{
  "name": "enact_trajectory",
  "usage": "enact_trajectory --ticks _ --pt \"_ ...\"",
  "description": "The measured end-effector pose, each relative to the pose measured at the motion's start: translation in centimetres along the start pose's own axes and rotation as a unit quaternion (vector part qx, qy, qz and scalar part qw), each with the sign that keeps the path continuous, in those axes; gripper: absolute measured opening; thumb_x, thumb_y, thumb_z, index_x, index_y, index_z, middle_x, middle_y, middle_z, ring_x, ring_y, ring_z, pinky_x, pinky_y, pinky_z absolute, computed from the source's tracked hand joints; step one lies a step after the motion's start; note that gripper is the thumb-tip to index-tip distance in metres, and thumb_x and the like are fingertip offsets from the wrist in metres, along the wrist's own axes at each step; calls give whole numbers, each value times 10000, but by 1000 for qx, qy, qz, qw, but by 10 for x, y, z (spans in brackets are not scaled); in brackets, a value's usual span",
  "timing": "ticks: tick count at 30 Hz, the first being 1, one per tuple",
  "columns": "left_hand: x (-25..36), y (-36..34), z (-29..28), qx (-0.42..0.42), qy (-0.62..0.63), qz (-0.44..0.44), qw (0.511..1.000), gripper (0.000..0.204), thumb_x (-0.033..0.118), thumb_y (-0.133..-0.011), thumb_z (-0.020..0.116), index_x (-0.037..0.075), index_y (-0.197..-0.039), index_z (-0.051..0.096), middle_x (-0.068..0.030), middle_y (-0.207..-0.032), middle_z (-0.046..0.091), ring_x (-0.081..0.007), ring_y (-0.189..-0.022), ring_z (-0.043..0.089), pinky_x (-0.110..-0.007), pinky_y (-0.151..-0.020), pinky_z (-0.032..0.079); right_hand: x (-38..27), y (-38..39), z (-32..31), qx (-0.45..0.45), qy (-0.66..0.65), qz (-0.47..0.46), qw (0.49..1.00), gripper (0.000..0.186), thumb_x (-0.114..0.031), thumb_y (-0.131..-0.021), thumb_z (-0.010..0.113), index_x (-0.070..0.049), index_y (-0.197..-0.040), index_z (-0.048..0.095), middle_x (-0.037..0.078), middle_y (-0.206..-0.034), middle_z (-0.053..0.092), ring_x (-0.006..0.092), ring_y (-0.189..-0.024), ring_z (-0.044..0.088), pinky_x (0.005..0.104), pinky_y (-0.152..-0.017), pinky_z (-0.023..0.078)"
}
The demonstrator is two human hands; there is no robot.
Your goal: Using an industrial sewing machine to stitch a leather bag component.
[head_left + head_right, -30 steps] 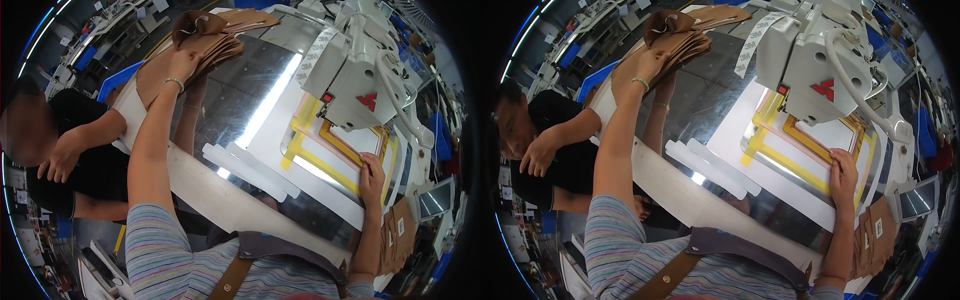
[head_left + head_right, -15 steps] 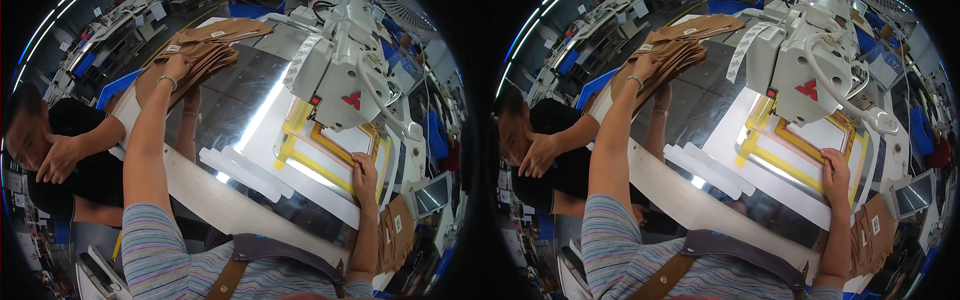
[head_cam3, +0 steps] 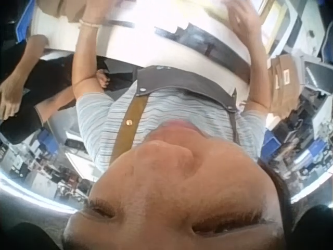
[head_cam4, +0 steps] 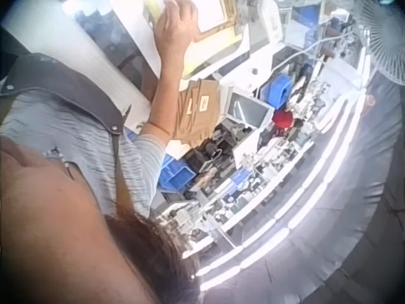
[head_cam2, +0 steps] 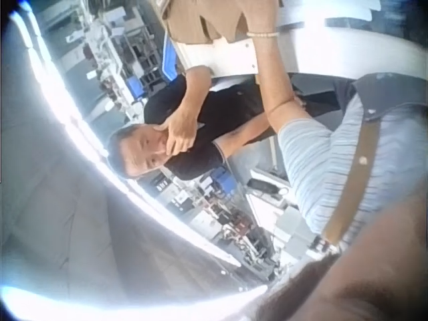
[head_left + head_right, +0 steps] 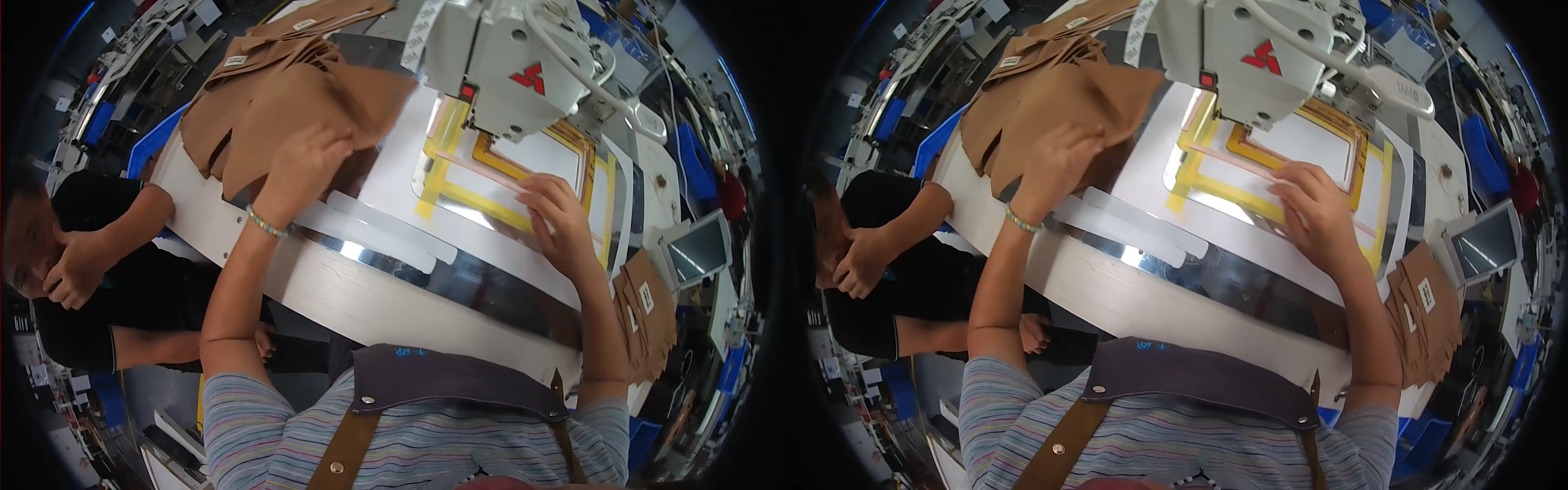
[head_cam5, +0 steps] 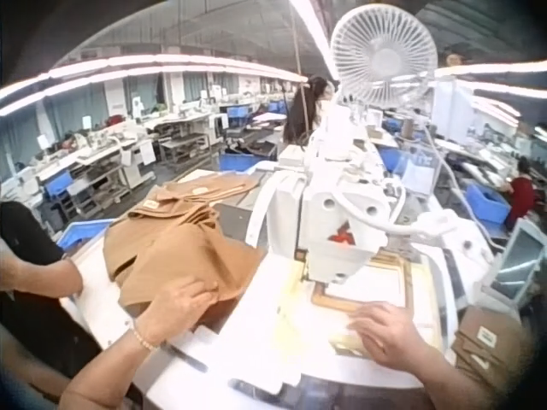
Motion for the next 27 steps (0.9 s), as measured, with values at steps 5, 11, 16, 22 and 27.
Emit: enact_trajectory --ticks 5,11,16,22,27 --pt "73 28 30 -30 69 34 997 247 16 -874 701 3 -1114 755 -115 -1239 753 -293 -1114 716 -395 -929 585 -54 -30 54 -19 94 -85 992 297 -107 -899 740 -48 -1186 690 120 -1259 684 311 -1216 645 424 -962 575" --pt "30 77 7 -54 -14 -72 996 254 -3 -928 665 -5 -1171 739 -133 -1267 742 -324 -1132 710 -407 -971 574 -47 -54 108 -55 198 -81 975 247 -86 -872 692 -34 -1112 670 87 -1066 671 231 -1031 697 346 -722 598" --pt "-24 119 -7 -100 -67 -186 975 344 -2 -918 634 -23 -1254 706 -144 -1307 722 -333 -1178 698 -394 -992 580 -47 -46 110 -60 175 -103 977 223 -65 -871 692 -30 -1089 668 84 -1022 662 226 -943 714 342 -680 592" --pt "-38 119 -12 -140 -86 -153 974 308 -4 -966 609 -2 -1252 721 -129 -1298 722 -341 -1145 698 -405 -980 570 -46 -39 101 -34 193 -126 972 208 -52 -863 707 -33 -1066 666 87 -1034 674 237 -913 740 343 -666 603" --pt "-48 112 0 -161 -113 -170 966 250 -5 -958 636 16 -1179 751 -110 -1200 730 -338 -1064 701 -416 -931 570 -27 -50 89 5 127 -57 990 185 -56 -839 725 -59 -1015 666 77 -1026 678 247 -865 757 355 -643 605"
Point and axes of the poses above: each hand's wrist, its own y-axis away from the middle knuckle, its own z-axis out of the palm, x = y × z, the point moved 9 cm from there along -y, towards the middle knuckle
